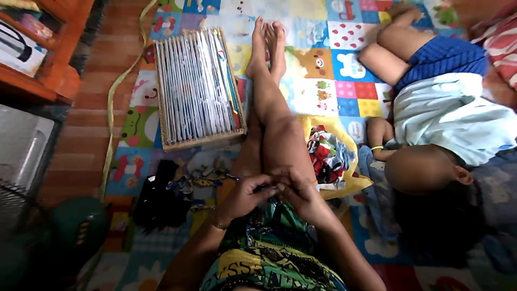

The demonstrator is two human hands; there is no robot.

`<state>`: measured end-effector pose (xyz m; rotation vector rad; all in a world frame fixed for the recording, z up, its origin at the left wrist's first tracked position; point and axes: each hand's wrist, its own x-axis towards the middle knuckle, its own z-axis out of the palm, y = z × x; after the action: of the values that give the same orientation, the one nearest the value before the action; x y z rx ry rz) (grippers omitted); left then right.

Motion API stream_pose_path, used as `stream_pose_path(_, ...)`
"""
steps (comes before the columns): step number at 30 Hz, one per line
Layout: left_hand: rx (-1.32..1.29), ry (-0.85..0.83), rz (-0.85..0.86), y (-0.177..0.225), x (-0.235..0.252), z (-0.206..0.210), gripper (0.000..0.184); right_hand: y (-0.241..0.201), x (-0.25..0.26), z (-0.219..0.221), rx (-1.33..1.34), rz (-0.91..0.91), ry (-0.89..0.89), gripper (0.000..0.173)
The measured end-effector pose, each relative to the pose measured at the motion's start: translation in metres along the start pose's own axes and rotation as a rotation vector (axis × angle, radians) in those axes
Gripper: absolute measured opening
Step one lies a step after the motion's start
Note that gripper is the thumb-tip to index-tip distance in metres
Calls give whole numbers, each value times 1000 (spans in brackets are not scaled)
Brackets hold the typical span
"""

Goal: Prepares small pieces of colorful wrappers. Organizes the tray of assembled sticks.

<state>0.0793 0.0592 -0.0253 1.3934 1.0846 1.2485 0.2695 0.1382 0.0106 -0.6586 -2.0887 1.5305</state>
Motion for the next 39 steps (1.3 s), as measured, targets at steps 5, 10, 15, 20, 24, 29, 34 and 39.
stream_pose_path(5, -41, 16, -22, 4, -5, -20, 18, 7, -5, -15, 171, -83, 176, 20)
stream_pose_path(10, -85, -3, -50, 2, -12, -38, 17, 14, -9, -17, 228, -109, 203, 22)
stream_pose_path(15, -24, 168, -37, 7, -18, -47, 10, 12, -12, -30, 92, -39, -26, 26)
stream_pose_path(20, 218, 161, -10, 20, -13, -37, 15, 5, -4, -20, -281, 117, -275, 35)
stream_pose_path(24, 303, 133, 57, 22, -5, -16, 18, 10, 6, 8, -59, 9, -164, 40)
stream_pose_path(29, 303, 318, 129, 19, -1, -12, 17, 10, 8, 14, 164, 89, -29, 23)
stream_pose_path(34, 163, 331, 125, 12, -3, -14, 39, 22, 12, 14, 518, 330, 185, 21)
stream_pose_path(39, 106, 116, 45, 13, -2, -8, 62, 25, 14, 25, 827, 369, -5, 25)
